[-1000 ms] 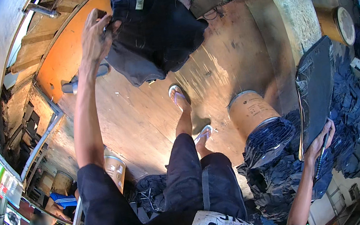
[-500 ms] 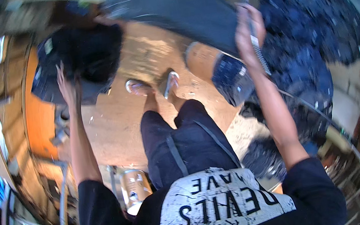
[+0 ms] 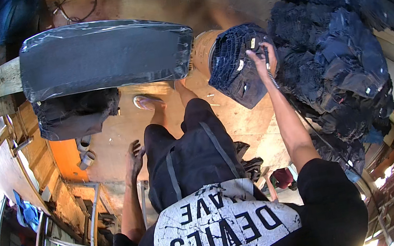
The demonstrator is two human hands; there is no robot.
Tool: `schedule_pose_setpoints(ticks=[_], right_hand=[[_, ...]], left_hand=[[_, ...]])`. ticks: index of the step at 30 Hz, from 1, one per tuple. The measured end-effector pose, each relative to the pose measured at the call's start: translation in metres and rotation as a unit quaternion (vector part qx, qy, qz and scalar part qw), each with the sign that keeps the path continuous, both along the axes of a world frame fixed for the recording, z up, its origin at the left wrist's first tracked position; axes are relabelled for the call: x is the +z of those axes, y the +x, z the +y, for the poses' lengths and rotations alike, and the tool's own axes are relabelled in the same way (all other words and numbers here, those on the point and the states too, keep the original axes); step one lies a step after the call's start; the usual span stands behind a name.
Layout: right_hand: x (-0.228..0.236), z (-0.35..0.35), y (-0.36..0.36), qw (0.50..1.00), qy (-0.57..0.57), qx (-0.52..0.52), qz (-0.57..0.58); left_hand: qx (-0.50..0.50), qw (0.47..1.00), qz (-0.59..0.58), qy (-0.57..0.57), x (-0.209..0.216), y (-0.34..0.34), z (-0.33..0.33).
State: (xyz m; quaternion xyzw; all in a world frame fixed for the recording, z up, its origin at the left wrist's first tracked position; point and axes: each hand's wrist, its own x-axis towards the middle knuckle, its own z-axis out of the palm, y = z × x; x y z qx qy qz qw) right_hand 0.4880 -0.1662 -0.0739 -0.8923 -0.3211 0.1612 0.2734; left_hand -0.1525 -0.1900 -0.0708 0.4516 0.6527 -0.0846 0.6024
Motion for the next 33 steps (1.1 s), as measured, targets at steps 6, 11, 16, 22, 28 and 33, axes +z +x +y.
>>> schedule_pose_setpoints(ticks=[6, 11, 16, 22, 28, 33], right_hand=[[-0.137, -0.028, 0.031, 0.997, 0.062, -0.036, -0.013], [-0.111, -0.018, 0.042, 0.994, 0.082, -0.070, 0.003], [0.010, -0.003, 0.012, 0.991, 0.087, -0.077, 0.065], [0.106, 0.069, -0.088, 0.985, 0.170, 0.022, 0.026], [0.144, 0.152, -0.156, 0.989, 0.139, 0.024, -0.042], [0.153, 0.230, -0.176, 0.997, 0.000, 0.048, -0.065]], left_hand=[[-0.116, 0.989, -0.045, 0.082, 0.040, 0.110, 0.091], [-0.204, 0.967, -0.027, 0.152, 0.076, 0.206, 0.117], [-0.249, 0.934, -0.228, 0.117, 0.091, 0.336, 0.099], [-0.183, 0.944, -0.269, 0.062, 0.082, 0.421, 0.085], [-0.103, 0.939, -0.258, 0.201, 0.093, 0.342, 0.119], [-0.197, 0.912, -0.246, 0.264, 0.139, 0.281, 0.164]])
